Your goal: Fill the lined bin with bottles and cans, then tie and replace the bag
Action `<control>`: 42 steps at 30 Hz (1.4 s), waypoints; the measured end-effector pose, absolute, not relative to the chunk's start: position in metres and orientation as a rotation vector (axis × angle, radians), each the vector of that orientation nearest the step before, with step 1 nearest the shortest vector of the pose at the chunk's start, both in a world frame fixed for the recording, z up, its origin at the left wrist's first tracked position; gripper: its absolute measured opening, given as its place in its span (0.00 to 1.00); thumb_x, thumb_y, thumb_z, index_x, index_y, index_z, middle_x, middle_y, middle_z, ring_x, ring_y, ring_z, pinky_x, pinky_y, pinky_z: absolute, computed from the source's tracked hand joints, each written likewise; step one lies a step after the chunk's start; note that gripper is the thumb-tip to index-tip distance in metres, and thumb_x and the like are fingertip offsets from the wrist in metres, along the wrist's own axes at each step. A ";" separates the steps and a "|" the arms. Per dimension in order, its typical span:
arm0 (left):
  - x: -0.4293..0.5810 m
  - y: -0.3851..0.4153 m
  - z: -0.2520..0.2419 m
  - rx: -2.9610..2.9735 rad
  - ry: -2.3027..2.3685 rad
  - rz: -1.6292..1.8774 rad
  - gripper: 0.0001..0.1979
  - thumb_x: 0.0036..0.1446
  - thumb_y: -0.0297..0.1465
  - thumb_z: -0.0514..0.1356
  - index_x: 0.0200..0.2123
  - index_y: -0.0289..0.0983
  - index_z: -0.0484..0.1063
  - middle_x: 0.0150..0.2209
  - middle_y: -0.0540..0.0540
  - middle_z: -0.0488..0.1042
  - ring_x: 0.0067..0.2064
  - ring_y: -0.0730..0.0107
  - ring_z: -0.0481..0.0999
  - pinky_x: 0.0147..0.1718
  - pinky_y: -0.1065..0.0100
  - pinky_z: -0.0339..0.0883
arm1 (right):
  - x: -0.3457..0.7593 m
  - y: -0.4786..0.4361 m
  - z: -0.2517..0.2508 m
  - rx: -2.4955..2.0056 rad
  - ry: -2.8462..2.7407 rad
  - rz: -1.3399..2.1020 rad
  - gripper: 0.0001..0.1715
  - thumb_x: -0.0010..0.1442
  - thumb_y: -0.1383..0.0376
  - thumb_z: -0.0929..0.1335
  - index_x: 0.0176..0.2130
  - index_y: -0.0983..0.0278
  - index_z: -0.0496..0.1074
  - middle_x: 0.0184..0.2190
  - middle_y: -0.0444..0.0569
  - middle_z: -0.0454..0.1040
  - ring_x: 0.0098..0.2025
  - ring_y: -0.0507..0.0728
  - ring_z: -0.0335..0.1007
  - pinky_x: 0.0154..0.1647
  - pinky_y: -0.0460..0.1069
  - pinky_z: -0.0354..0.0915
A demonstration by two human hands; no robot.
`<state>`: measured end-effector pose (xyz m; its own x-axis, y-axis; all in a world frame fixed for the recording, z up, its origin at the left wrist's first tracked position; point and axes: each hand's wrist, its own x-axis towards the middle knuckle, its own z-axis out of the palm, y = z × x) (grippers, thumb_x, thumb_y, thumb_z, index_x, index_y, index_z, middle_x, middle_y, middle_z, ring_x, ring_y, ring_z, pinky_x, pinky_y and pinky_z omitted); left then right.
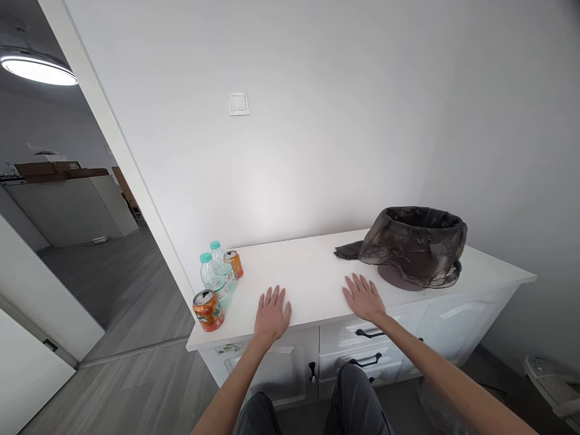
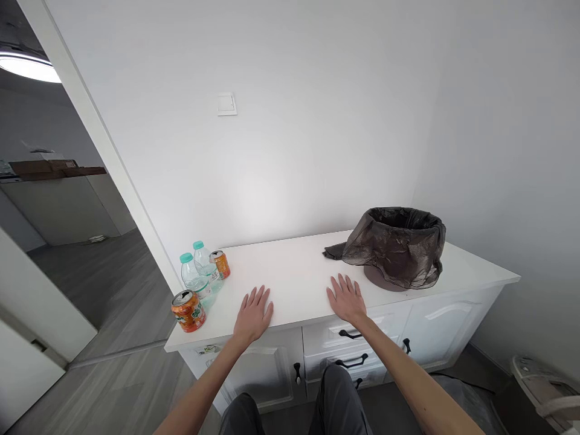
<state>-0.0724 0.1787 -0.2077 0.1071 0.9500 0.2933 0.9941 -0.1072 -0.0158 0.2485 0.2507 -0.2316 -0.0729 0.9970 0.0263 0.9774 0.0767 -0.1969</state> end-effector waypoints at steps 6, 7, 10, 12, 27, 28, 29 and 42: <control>-0.073 0.180 -0.209 -2.159 -1.938 -0.305 0.30 0.74 0.42 0.44 0.73 0.40 0.61 0.75 0.46 0.57 0.77 0.53 0.54 0.74 0.47 0.49 | 0.249 0.253 -0.235 -2.002 -2.175 0.195 0.43 0.75 0.46 0.47 0.78 0.61 0.47 0.80 0.49 0.39 0.80 0.63 0.30 0.79 0.62 0.29; -0.073 0.180 -0.209 -2.158 -1.934 -0.305 0.29 0.74 0.41 0.44 0.72 0.40 0.62 0.75 0.46 0.57 0.76 0.53 0.54 0.74 0.47 0.49 | 0.249 0.253 -0.236 -1.999 -2.174 0.196 0.43 0.75 0.46 0.47 0.78 0.61 0.48 0.80 0.49 0.40 0.80 0.63 0.31 0.78 0.62 0.30; -0.073 0.180 -0.208 -2.155 -1.926 -0.307 0.29 0.74 0.41 0.44 0.72 0.40 0.62 0.75 0.46 0.58 0.76 0.53 0.54 0.73 0.47 0.50 | 0.249 0.253 -0.236 -1.998 -2.172 0.198 0.43 0.75 0.46 0.47 0.78 0.61 0.48 0.80 0.49 0.39 0.80 0.63 0.31 0.78 0.62 0.30; -0.073 0.180 -0.208 -2.151 -1.924 -0.310 0.29 0.74 0.41 0.44 0.72 0.40 0.63 0.75 0.46 0.58 0.76 0.53 0.54 0.73 0.47 0.50 | 0.249 0.253 -0.235 -2.000 -2.172 0.194 0.43 0.75 0.46 0.48 0.78 0.61 0.48 0.80 0.49 0.39 0.80 0.63 0.31 0.78 0.62 0.30; -0.074 0.182 -0.211 -2.148 -1.934 -0.322 0.29 0.74 0.41 0.44 0.72 0.41 0.62 0.75 0.46 0.58 0.76 0.53 0.54 0.74 0.47 0.50 | 0.248 0.252 -0.235 -2.002 -2.172 0.192 0.42 0.75 0.46 0.47 0.78 0.61 0.48 0.80 0.49 0.40 0.80 0.63 0.31 0.78 0.62 0.29; -0.074 0.182 -0.211 -2.152 -1.936 -0.318 0.29 0.74 0.41 0.43 0.72 0.41 0.62 0.75 0.46 0.58 0.76 0.53 0.54 0.74 0.47 0.50 | 0.248 0.253 -0.235 -2.001 -2.172 0.193 0.43 0.75 0.46 0.47 0.78 0.61 0.48 0.80 0.49 0.40 0.80 0.63 0.30 0.78 0.62 0.29; -0.074 0.182 -0.210 -2.155 -1.939 -0.316 0.29 0.74 0.41 0.43 0.73 0.40 0.62 0.75 0.46 0.57 0.76 0.53 0.54 0.74 0.47 0.50 | 0.248 0.253 -0.235 -2.001 -2.170 0.194 0.43 0.75 0.46 0.47 0.78 0.61 0.48 0.80 0.49 0.40 0.80 0.62 0.30 0.78 0.62 0.29; -0.073 0.180 -0.207 -2.158 -1.949 -0.325 0.29 0.74 0.41 0.44 0.72 0.40 0.62 0.75 0.46 0.57 0.76 0.52 0.54 0.74 0.46 0.50 | 0.244 0.247 -0.225 -2.024 -2.181 0.197 0.42 0.75 0.47 0.48 0.78 0.62 0.49 0.80 0.50 0.40 0.80 0.62 0.30 0.79 0.61 0.30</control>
<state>-0.0732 0.1799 -0.2069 0.0987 0.9475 0.3042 0.9949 -0.0999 -0.0114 0.2440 0.2473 -0.2255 -0.0719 0.9970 0.0273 0.9761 0.0760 -0.2037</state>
